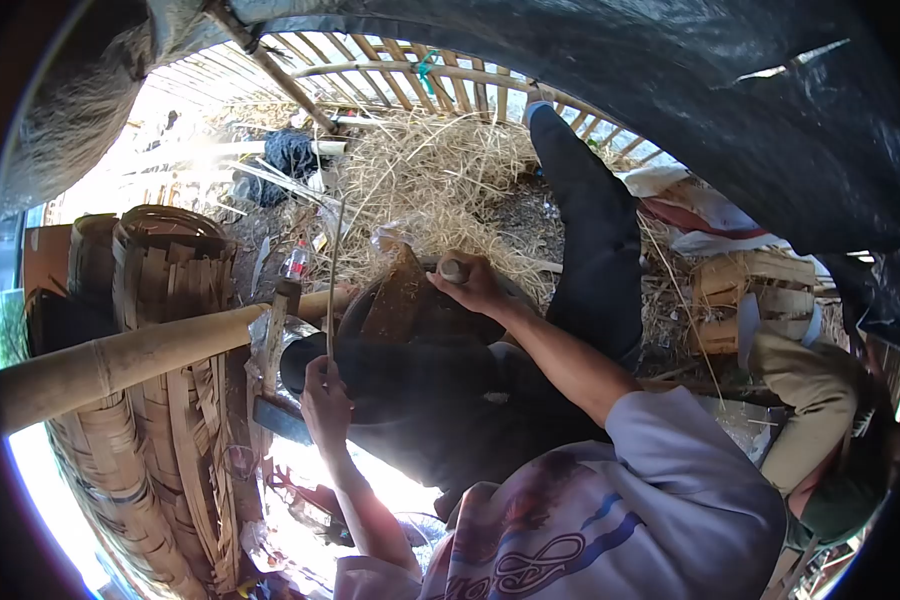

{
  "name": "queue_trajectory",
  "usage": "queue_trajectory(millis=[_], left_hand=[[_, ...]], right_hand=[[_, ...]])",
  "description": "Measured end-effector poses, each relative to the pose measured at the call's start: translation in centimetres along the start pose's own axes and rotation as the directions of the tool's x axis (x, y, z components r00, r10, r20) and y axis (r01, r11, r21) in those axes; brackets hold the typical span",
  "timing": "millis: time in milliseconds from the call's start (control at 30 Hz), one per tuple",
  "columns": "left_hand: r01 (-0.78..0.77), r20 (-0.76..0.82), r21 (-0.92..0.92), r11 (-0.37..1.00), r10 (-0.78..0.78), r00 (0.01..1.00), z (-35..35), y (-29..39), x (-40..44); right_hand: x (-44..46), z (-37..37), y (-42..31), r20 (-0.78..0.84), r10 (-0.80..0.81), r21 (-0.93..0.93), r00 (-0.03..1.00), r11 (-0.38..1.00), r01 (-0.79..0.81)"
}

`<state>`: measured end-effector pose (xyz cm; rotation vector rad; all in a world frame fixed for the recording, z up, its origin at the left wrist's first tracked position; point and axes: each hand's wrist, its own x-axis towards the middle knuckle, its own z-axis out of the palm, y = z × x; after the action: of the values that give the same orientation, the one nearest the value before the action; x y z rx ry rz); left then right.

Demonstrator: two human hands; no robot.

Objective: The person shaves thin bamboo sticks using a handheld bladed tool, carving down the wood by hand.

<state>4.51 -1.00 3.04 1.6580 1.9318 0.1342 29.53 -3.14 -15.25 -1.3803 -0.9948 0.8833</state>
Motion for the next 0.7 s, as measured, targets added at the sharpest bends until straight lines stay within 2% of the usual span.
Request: queue_trajectory(millis=[33, 133, 200, 300, 333, 367, 400, 433, 500, 533, 567, 600, 633, 700], left_hand=[[-0.008, 0.014, 0.005, 1.000, 0.008, 1.000, 0.2, -0.1, 0.0], [-0.084, 0.024, 0.047, 0.995, 0.083, 0.996, 0.7, -1.7, 0.5], [-0.217, -0.014, 0.139, 0.966, 0.222, 0.975, 1.1, -2.6, 0.8], [-0.244, -0.024, 0.180, 0.953, 0.253, 0.967, 1.2, -2.5, 0.5], [-0.249, -0.015, 0.181, 0.951, 0.256, 0.967, 0.9, -2.0, 0.2], [-0.168, 0.028, 0.125, 0.978, 0.165, 0.986, 0.4, -1.5, -0.2], [-0.082, 0.074, 0.072, 0.994, 0.076, 0.994, -0.1, -0.7, -0.6], [-0.084, 0.074, 0.074, 0.994, 0.079, 0.994, -0.4, -0.4, -1.0], [-0.042, 0.093, -0.034, 0.999, 0.045, 0.995, -1.2, -0.1, -1.3], [-0.047, 0.088, -0.029, 0.998, 0.049, 0.995, -1.3, -1.1, -0.9], [-0.148, 0.026, -0.022, 0.989, 0.149, 0.989, -1.2, -3.0, -0.3], [-0.246, -0.033, -0.010, 0.969, 0.246, 0.969, -1.3, -4.5, 0.0], [-0.249, -0.032, -0.008, 0.969, 0.248, 0.968, -1.7, -5.2, 0.0], [-0.407, -0.142, 0.189, 0.894, 0.435, 0.889, -2.1, -5.5, -0.2]], right_hand=[[0.1, -0.1, 0.1, 0.046, 0.022, -0.043, 0.999, 0.999, -0.020], [-0.4, -0.5, 1.1, 0.019, -0.014, -0.046, 1.000, 0.999, 0.015], [-0.5, -0.7, 1.3, 0.015, -0.028, -0.054, 0.999, 0.998, 0.029], [0.1, -1.1, 0.9, -0.007, 0.035, -0.040, 0.999, 0.999, -0.035], [0.5, -1.2, 1.0, -0.059, 0.138, 0.024, 0.989, 0.990, -0.136], [1.0, -1.3, 1.0, -0.103, 0.239, 0.092, 0.966, 0.969, -0.230], [1.9, -1.6, 0.4, -0.152, 0.256, 0.182, 0.955, 0.957, -0.228], [2.6, -2.1, -0.6, -0.154, 0.256, 0.184, 0.954, 0.956, -0.227], [4.0, -3.0, -2.0, -0.265, 0.297, 0.557, 0.917, 0.824, -0.106], [4.8, -3.6, -1.7, -0.235, 0.344, 0.649, 0.909, 0.752, -0.116], [5.5, -4.4, -1.3, -0.200, 0.388, 0.732, 0.900, 0.670, -0.126], [5.8, -5.0, -1.7, -0.154, 0.492, 0.849, 0.857, 0.510, -0.141], [6.0, -5.6, -1.5, -0.156, 0.492, 0.850, 0.856, 0.509, -0.138], [6.1, -6.6, -0.8, -0.192, 0.596, 0.913, 0.780, 0.400, -0.081]])
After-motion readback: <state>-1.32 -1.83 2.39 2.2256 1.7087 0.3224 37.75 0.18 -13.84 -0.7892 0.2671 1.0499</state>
